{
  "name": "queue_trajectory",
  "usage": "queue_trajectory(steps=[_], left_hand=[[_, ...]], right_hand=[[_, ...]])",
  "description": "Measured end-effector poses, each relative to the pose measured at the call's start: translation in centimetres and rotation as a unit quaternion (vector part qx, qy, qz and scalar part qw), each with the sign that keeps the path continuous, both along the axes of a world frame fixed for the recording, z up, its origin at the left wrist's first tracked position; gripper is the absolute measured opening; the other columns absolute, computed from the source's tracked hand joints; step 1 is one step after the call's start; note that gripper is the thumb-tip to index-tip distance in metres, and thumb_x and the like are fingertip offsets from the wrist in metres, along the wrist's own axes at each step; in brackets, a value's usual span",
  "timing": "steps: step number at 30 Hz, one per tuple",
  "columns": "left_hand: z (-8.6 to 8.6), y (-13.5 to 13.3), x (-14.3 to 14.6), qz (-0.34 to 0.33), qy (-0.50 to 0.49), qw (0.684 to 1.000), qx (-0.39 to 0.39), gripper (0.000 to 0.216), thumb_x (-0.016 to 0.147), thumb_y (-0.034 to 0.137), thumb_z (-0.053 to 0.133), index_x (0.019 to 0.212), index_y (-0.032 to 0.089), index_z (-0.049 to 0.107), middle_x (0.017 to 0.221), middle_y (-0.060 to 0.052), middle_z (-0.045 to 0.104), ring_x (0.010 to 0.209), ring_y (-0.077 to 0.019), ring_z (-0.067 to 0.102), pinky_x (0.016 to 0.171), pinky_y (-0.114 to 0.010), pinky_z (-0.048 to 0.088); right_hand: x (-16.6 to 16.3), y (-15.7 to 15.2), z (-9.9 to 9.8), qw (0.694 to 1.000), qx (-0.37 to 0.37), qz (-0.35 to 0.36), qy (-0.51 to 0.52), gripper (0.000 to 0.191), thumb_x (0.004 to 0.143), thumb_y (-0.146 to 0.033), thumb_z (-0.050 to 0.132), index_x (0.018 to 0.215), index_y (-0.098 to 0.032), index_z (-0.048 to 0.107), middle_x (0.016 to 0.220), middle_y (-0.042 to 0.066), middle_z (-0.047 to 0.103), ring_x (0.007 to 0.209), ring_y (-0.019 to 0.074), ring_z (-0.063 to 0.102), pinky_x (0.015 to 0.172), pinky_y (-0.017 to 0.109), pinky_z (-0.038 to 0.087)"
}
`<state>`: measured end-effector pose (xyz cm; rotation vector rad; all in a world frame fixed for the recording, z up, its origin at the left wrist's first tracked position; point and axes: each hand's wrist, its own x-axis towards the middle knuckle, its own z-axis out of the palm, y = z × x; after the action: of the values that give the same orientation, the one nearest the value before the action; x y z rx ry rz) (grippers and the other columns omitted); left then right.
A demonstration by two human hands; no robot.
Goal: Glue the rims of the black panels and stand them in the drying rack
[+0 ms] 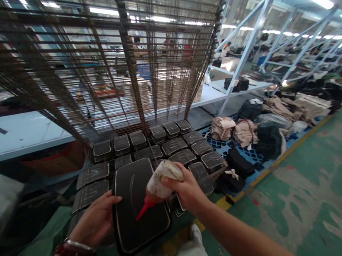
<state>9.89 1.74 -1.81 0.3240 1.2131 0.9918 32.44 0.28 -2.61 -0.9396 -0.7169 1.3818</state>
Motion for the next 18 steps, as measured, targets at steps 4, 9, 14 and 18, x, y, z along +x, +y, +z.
queue_trajectory(steps=[4,9,14,18], left_hand=[[0.7,0.2,-1.2,-0.034,-0.005,0.999,0.011,0.028,0.074,-0.011,0.054,0.077,0.014,0.065,0.064,-0.003,0.072,0.051,-0.0144,0.068,0.049,-0.022,0.057],[0.5,0.2,-1.8,-0.110,-0.005,0.994,0.025,0.023,0.074,-0.006,0.056,0.083,0.012,0.067,0.070,-0.008,0.075,0.056,-0.0192,0.071,0.053,-0.029,0.060],[-0.3,1.0,-2.2,-0.119,0.002,0.993,0.018,0.022,0.070,-0.004,0.060,0.082,0.013,0.067,0.066,-0.006,0.074,0.052,-0.0200,0.069,0.049,-0.029,0.059],[-1.2,2.2,-2.3,-0.108,0.001,0.994,0.005,0.024,0.071,-0.006,0.059,0.082,0.015,0.065,0.066,-0.003,0.073,0.054,-0.0173,0.069,0.051,-0.025,0.058]], right_hand=[[0.9,0.1,0.7,0.998,0.025,-0.057,-0.011,0.047,0.062,-0.030,0.089,0.102,-0.022,0.065,0.092,0.002,0.073,0.084,0.0209,0.068,0.079,0.032,0.054],[-0.4,1.0,0.7,0.987,0.086,-0.137,0.003,0.045,0.065,-0.029,0.088,0.104,-0.026,0.064,0.102,0.002,0.075,0.095,0.0209,0.068,0.088,0.034,0.053],[-2.1,-1.2,0.1,0.997,0.041,-0.062,0.008,0.045,0.066,-0.027,0.088,0.104,-0.022,0.065,0.098,0.005,0.075,0.091,0.0232,0.070,0.085,0.037,0.055],[-0.3,-2.0,-0.5,0.991,-0.086,-0.058,0.079,0.042,0.063,-0.024,0.089,0.098,-0.013,0.068,0.089,0.008,0.075,0.082,0.0237,0.071,0.071,0.032,0.058]])
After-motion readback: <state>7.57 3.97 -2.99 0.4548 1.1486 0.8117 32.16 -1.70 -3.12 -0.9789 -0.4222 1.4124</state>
